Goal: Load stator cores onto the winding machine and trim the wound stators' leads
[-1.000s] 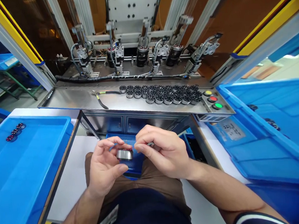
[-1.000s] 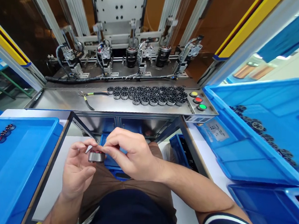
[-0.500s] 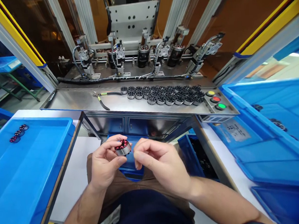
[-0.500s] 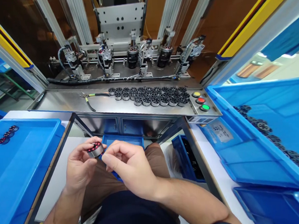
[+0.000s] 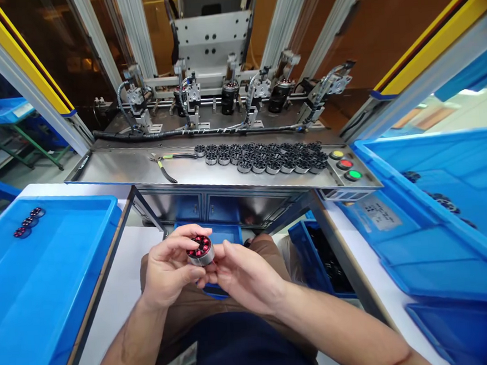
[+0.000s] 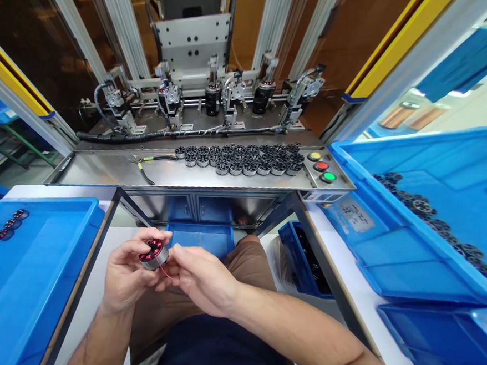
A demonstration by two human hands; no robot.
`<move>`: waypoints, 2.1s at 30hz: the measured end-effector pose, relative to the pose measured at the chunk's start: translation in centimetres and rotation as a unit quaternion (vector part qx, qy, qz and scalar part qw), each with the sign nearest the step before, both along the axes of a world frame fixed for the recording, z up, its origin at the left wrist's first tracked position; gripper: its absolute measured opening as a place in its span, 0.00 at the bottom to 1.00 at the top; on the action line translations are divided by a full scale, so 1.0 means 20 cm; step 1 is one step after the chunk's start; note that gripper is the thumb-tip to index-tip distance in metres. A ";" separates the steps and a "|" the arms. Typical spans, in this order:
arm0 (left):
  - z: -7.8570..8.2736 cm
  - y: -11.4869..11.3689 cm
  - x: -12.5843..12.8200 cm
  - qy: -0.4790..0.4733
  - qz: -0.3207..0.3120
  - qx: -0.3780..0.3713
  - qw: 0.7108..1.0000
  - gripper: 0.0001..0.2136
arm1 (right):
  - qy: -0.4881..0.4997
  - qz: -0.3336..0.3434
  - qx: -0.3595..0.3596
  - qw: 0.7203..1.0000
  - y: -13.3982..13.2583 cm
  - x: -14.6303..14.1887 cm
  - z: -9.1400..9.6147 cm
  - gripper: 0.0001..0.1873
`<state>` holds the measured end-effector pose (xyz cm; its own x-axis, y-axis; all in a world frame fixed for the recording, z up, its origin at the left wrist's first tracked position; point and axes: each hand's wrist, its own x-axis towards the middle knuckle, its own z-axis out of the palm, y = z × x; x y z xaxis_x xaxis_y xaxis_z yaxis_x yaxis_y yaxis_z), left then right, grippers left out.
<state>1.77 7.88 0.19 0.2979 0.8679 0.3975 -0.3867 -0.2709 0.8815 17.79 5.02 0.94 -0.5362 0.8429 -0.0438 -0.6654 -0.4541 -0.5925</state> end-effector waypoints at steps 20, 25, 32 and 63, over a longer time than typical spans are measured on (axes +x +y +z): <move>0.09 -0.11 0.00 0.245 0.115 0.006 0.963 0.21 | -0.354 -0.338 0.518 0.701 0.02 0.14 -0.01 0.25; 0.09 -0.11 -0.01 0.261 0.141 0.055 0.953 0.23 | -0.310 -0.331 0.446 0.771 0.01 0.14 0.03 0.06; 0.07 -0.12 0.03 0.134 0.072 -0.016 0.988 0.20 | -0.312 -0.310 0.310 0.843 -0.02 0.12 0.06 0.06; 0.16 -0.13 -0.06 0.352 0.130 0.276 0.885 0.23 | -0.536 -0.118 0.674 0.494 0.11 0.38 0.38 0.12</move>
